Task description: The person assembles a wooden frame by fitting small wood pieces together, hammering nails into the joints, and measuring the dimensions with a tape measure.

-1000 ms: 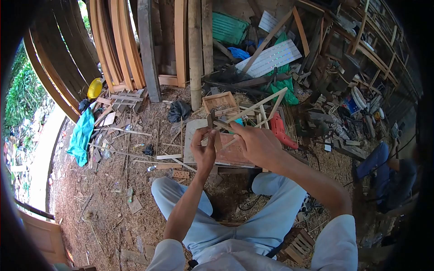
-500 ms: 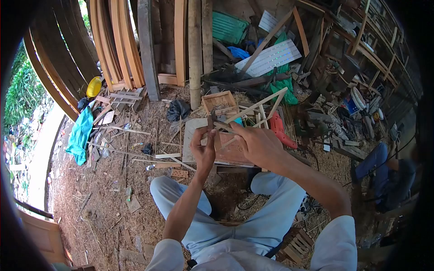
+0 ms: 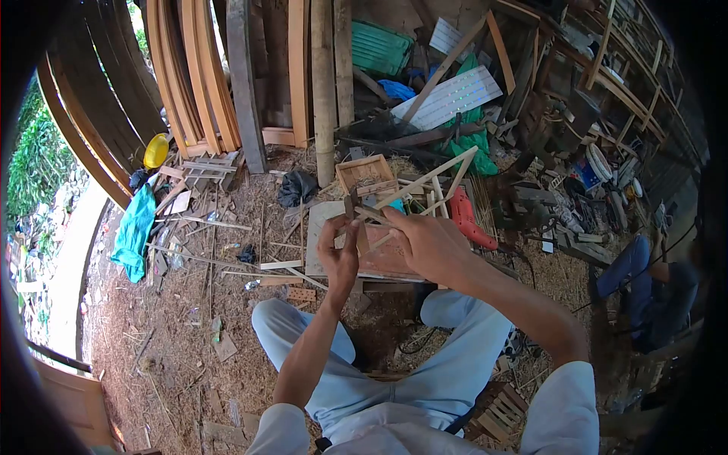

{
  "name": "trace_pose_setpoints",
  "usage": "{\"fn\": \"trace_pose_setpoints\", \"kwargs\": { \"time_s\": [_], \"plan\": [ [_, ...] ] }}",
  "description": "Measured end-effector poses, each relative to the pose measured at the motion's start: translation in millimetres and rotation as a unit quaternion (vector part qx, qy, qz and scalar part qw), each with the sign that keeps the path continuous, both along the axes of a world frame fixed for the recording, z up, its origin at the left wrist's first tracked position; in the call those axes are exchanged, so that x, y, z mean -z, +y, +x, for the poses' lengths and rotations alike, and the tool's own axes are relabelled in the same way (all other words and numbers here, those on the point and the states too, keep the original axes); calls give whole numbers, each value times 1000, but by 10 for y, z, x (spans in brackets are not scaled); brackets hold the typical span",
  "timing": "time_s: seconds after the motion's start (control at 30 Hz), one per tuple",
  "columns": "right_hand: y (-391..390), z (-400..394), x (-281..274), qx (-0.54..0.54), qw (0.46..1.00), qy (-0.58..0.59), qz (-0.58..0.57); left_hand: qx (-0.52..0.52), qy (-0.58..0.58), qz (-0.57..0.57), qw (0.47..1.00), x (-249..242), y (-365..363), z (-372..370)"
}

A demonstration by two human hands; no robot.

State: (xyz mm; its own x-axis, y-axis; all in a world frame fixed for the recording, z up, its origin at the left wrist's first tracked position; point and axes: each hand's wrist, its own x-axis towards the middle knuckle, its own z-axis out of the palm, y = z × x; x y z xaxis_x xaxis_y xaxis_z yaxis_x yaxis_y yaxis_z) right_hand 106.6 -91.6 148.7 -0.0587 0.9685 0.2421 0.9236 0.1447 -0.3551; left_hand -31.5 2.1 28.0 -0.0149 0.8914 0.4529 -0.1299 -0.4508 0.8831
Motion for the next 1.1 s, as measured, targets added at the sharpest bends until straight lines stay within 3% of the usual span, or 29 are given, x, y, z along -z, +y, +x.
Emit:
{"fn": "trace_pose_setpoints", "kwargs": {
  "time_s": [0.17,0.23,0.27,0.33,0.37,0.43,0.57,0.63,0.67,0.73,0.83,0.93,1.0,1.07,1.1],
  "plan": [
    [-4,-12,31,-4,996,53,67,12,-18,8,1000,9,-12,-4],
    [-14,-10,-26,0,999,-27,-45,8,23,-22,999,21,25,-19],
    [-10,-1,11,3,999,-27,-43,11,22,-19,1000,24,23,-10],
    [19,0,91,-11,994,39,98,23,-27,-5,999,1,17,7],
    [10,5,100,-13,994,39,97,3,-21,23,1000,21,30,18],
    [-14,-24,33,4,999,-29,-42,-5,2,1,1000,-29,-3,-1],
    [20,-6,20,-6,1000,-25,-8,7,-14,-16,1000,0,21,5],
    [52,-14,82,-18,994,15,107,3,-15,-8,1000,15,31,18],
    [55,-10,74,-19,994,15,106,-1,-13,-2,1000,22,28,12],
    [36,-21,31,-17,1000,-15,-7,-12,15,-2,1000,21,14,-18],
    [35,-27,44,-23,996,17,84,-5,9,4,1000,56,60,16],
    [5,-46,23,-11,1000,7,-22,-2,13,-14,1000,49,34,-12],
    [9,-41,2,-9,1000,-5,-20,-8,49,-27,998,19,15,-25],
    [13,-31,-30,-6,1000,-21,-16,12,-22,-9,1000,0,18,9],
    [7,-47,-34,-9,998,46,38,11,-23,-10,1000,-14,14,13]
  ]
}}
